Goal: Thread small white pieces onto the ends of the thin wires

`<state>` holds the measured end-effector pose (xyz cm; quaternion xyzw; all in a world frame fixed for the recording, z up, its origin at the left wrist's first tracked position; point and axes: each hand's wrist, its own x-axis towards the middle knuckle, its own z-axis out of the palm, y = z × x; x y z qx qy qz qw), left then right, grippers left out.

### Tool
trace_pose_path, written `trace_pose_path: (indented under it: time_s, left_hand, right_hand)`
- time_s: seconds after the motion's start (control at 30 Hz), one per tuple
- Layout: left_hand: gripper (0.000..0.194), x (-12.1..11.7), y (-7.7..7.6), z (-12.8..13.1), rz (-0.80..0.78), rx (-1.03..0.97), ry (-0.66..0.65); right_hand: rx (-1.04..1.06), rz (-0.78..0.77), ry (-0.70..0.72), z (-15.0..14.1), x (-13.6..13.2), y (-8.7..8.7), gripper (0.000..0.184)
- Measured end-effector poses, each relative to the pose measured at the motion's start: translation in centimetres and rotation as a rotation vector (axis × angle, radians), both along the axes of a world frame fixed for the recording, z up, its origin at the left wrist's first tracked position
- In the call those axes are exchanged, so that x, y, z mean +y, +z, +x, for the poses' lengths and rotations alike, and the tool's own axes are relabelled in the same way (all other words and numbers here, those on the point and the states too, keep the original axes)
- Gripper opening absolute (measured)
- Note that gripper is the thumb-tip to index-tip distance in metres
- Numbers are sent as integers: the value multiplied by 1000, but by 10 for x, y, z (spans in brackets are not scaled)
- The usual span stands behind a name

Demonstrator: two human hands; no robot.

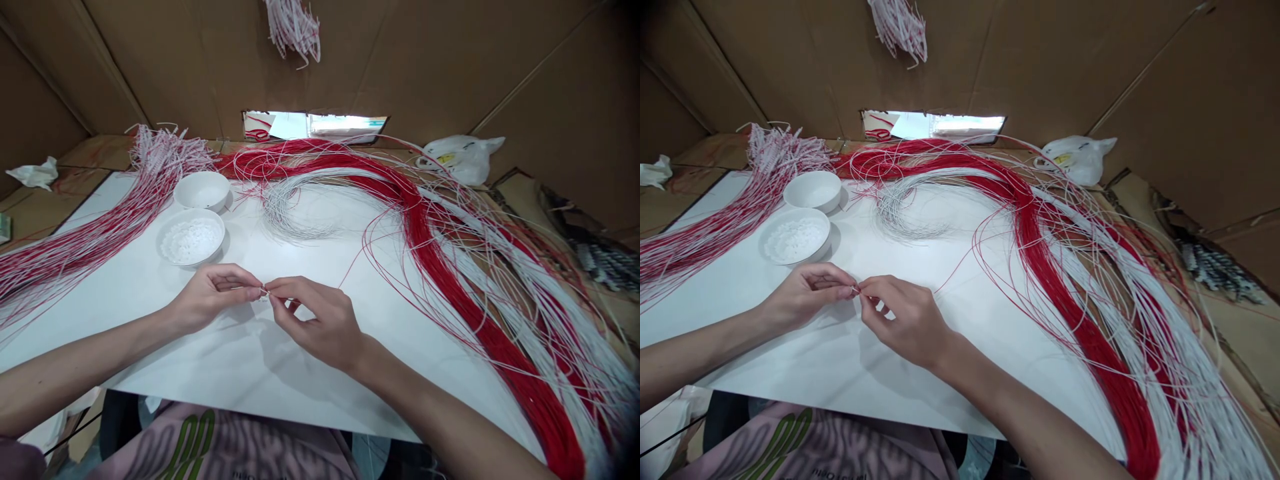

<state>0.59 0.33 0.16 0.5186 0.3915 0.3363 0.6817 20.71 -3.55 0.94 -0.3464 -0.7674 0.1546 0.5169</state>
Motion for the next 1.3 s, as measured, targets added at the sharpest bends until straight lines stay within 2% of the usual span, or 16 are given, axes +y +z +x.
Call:
trace_pose_path:
  time_s: [0.37,0.63,0.8,1.13,1.3]
  left_hand:
    - [10,0,-1,-1,20,-21,-29]
    - [10,0,0,-2,90,-33,-63]
    - [11,-1,1,-2,62,-57,-70]
    - [14,0,-2,-1,32,-82,-74]
    - [9,0,-3,-2,37,-58,-96]
  right_hand:
    - [-6,4,18,1,0,-1,15]
    - [-26,60,3,2,1,-3,15]
    - [-59,128,8,1,0,-3,15]
    - [-122,143,17,3,1,-2,14]
    - [-142,165,27,5,1,-2,12]
